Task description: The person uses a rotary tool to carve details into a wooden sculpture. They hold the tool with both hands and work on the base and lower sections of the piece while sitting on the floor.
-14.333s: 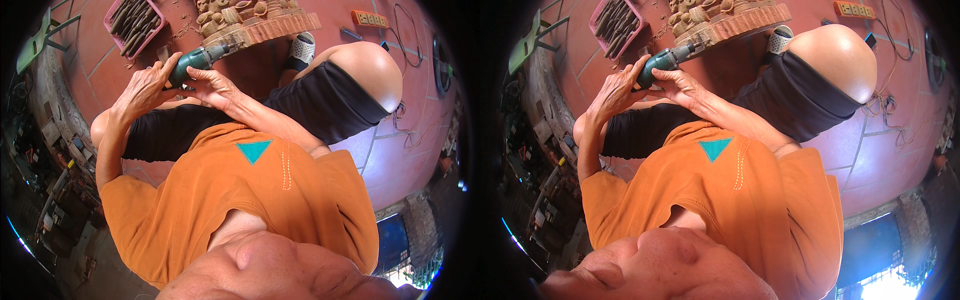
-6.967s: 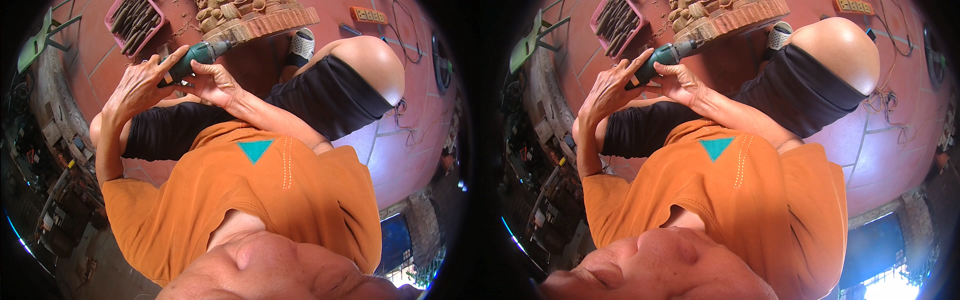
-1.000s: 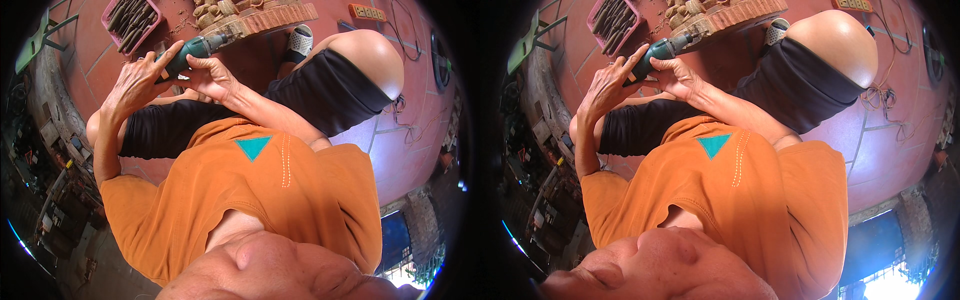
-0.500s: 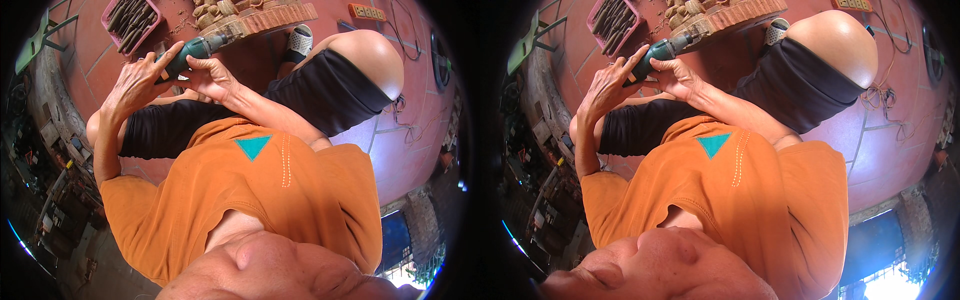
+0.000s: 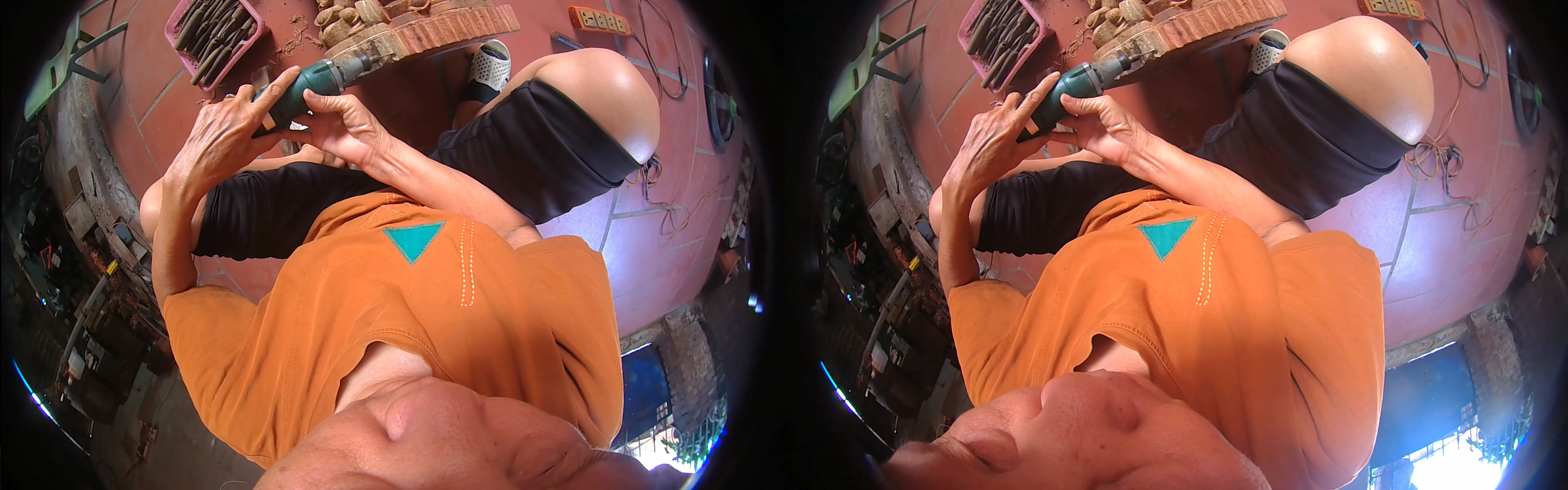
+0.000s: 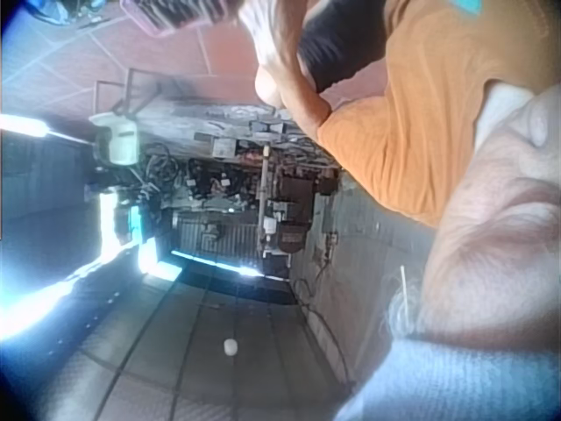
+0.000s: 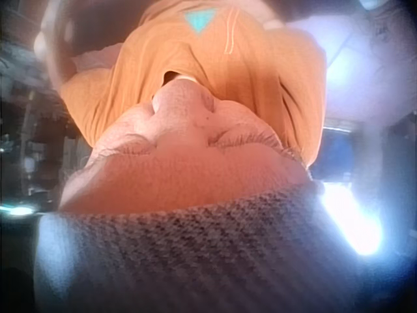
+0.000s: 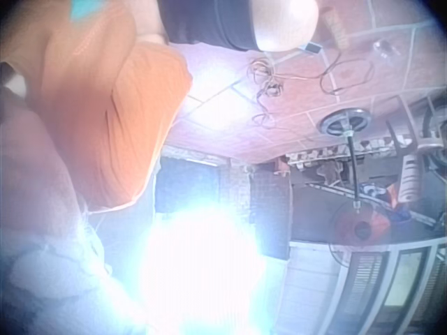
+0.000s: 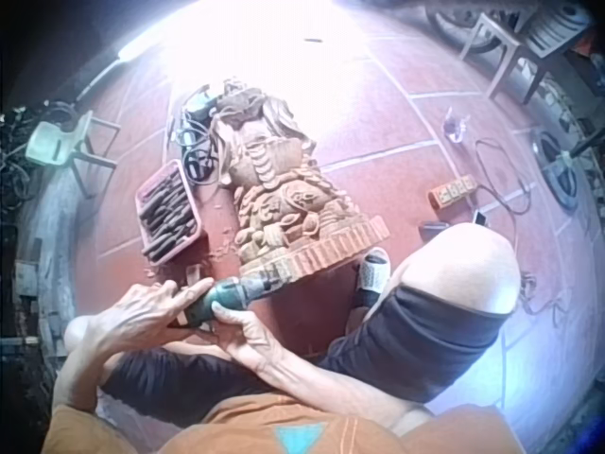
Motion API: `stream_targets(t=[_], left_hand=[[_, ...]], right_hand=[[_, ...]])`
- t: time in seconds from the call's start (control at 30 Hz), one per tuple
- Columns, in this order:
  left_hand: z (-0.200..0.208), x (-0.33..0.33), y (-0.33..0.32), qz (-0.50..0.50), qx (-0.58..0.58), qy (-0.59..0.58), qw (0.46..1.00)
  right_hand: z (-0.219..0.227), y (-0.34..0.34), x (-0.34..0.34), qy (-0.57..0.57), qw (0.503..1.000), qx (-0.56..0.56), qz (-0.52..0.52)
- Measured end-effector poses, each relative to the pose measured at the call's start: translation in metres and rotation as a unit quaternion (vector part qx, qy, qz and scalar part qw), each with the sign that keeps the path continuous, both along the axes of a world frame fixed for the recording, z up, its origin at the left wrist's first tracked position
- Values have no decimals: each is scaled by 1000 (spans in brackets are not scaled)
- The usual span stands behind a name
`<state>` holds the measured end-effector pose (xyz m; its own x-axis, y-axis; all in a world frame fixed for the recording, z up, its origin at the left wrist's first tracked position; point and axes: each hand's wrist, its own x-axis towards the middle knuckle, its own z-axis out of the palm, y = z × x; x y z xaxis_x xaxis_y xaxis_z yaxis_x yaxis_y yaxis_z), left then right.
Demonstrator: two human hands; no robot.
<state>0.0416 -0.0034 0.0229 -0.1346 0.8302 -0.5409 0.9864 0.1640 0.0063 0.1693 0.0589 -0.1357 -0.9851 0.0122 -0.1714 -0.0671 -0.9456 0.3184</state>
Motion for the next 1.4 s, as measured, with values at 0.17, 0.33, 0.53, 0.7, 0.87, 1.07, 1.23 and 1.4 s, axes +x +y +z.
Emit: stream_targets(t=[0.17, 0.33, 0.53, 0.7, 0.87, 1.07, 1.23, 1.4], left_hand=[[-1, 0, -2, -2, 5, 2, 1000], [-2, 1, -2, 0, 7, 3, 1000], [0, 3, -3, 5, 12, 3, 1000], [-3, 2, -4, 2, 20, 11, 1000], [-5, 1, -6, 2, 19, 12, 1000], [-5, -1, -5, -9, 12, 6, 1000], [-4, -1, -4, -14, 14, 4, 1000], [-3, -2, -2, -9, 5, -11, 1000]], right_hand=[[0, -1, 0, -2, 1000, -4, -7], [3, 2, 1, 1, 1000, 20, 0], [5, 2, 1, 7, 1000, 16, 0], [2, 1, -1, 8, 1000, 4, -22], [0, 0, -1, 16, 1000, 20, -12], [2, 0, 1, 8, 1000, 10, -4], [0, -2, 1, 2, 1000, -10, -8], [0, -3, 1, 0, 1000, -18, -12]])
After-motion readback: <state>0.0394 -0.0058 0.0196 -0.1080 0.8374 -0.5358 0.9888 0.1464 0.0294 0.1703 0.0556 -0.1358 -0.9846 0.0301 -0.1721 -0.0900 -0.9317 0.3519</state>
